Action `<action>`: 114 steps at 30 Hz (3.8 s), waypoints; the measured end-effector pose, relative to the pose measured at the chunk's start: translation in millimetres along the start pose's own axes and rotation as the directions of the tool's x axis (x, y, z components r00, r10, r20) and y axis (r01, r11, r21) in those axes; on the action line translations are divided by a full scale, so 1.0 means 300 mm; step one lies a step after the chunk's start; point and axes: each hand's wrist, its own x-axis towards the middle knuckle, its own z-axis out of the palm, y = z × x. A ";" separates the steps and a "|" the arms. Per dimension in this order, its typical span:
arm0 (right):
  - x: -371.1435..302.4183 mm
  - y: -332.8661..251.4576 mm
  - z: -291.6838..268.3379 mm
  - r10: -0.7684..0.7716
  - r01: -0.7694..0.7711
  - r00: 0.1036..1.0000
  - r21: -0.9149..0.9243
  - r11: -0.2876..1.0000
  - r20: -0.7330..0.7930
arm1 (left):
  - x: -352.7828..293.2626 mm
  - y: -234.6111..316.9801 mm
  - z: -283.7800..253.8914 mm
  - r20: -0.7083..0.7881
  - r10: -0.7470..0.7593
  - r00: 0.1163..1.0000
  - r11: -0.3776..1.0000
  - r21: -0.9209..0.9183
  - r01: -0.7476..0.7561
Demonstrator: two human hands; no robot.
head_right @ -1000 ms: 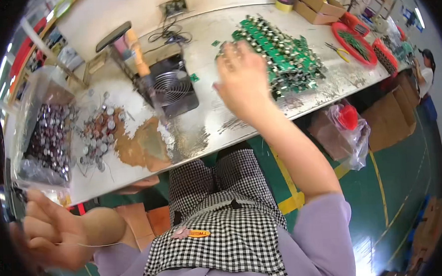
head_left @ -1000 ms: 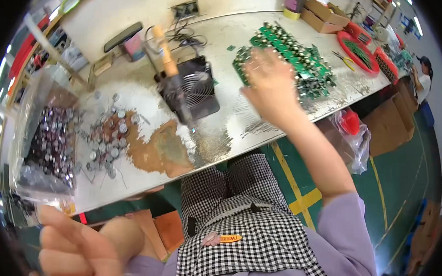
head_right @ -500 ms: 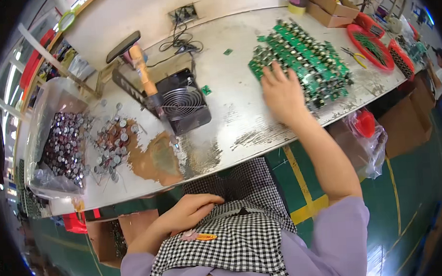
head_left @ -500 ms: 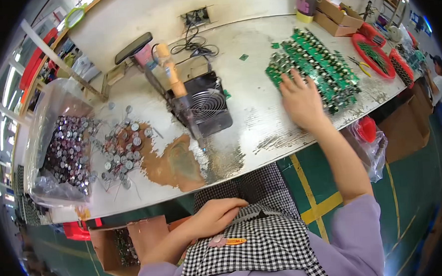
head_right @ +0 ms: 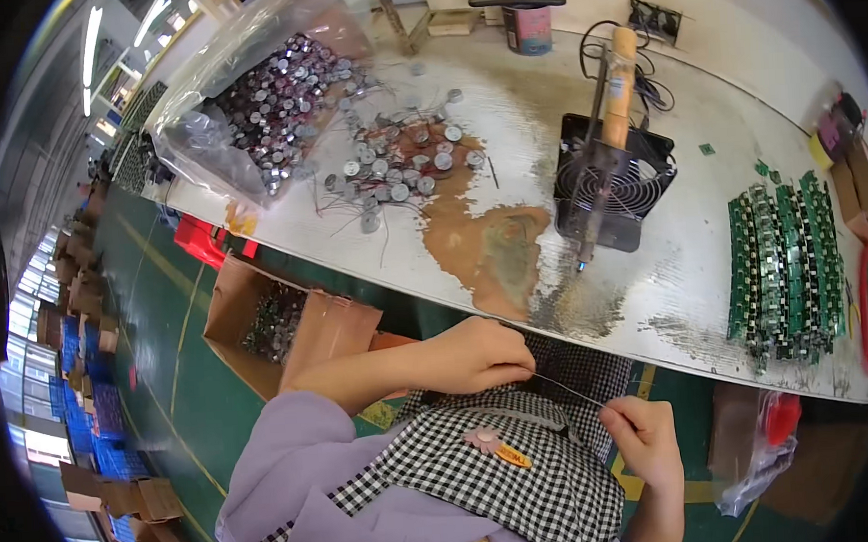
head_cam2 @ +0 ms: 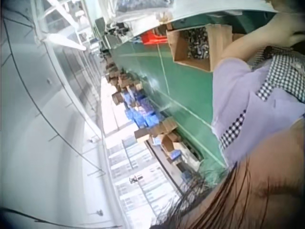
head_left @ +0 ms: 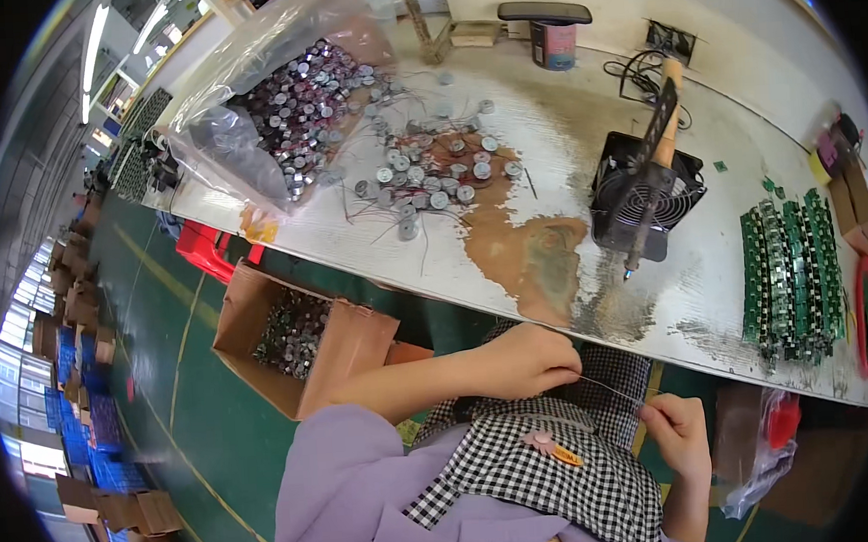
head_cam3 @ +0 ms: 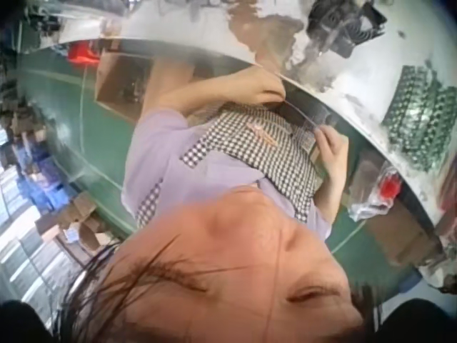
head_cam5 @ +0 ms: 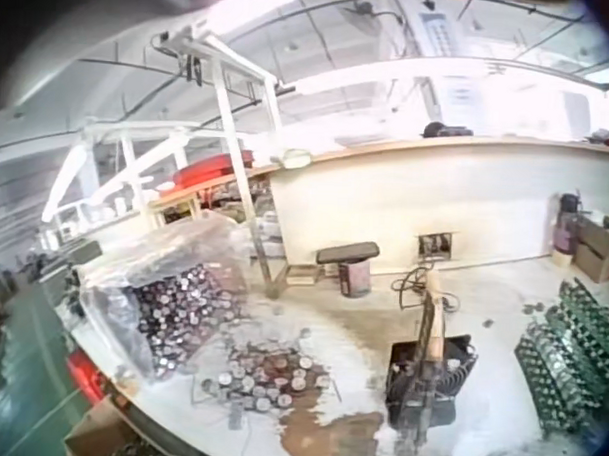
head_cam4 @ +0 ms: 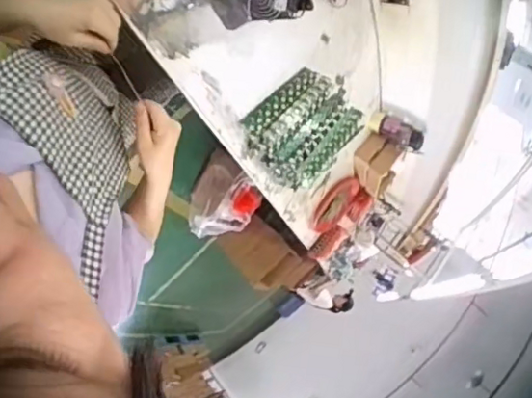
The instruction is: The person attaches small components with wires onto green circuit board strips by hand, breaks the strips into individual circuit boards, and places the boards into a box.
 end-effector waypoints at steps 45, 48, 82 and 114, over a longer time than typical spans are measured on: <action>0.080 0.174 -0.461 -0.659 -0.264 0.599 -0.889 0.373 -0.455 | -0.046 -0.446 -0.484 -0.521 -0.278 0.807 0.582 0.577 0.573; 0.071 0.146 -0.453 -0.572 -0.263 0.718 -0.916 0.303 -0.396 | -0.052 -0.381 -0.482 -0.517 -0.439 0.735 0.518 0.522 0.677; 0.114 0.073 0.122 -0.460 0.398 0.732 -0.233 0.888 -0.503 | 0.218 0.071 0.165 0.256 -0.521 0.815 0.026 -0.949 0.314; 0.286 0.048 0.009 -0.366 0.470 0.765 0.070 0.880 -0.530 | 0.471 -0.307 -0.453 -0.152 -0.444 0.883 0.364 0.870 0.333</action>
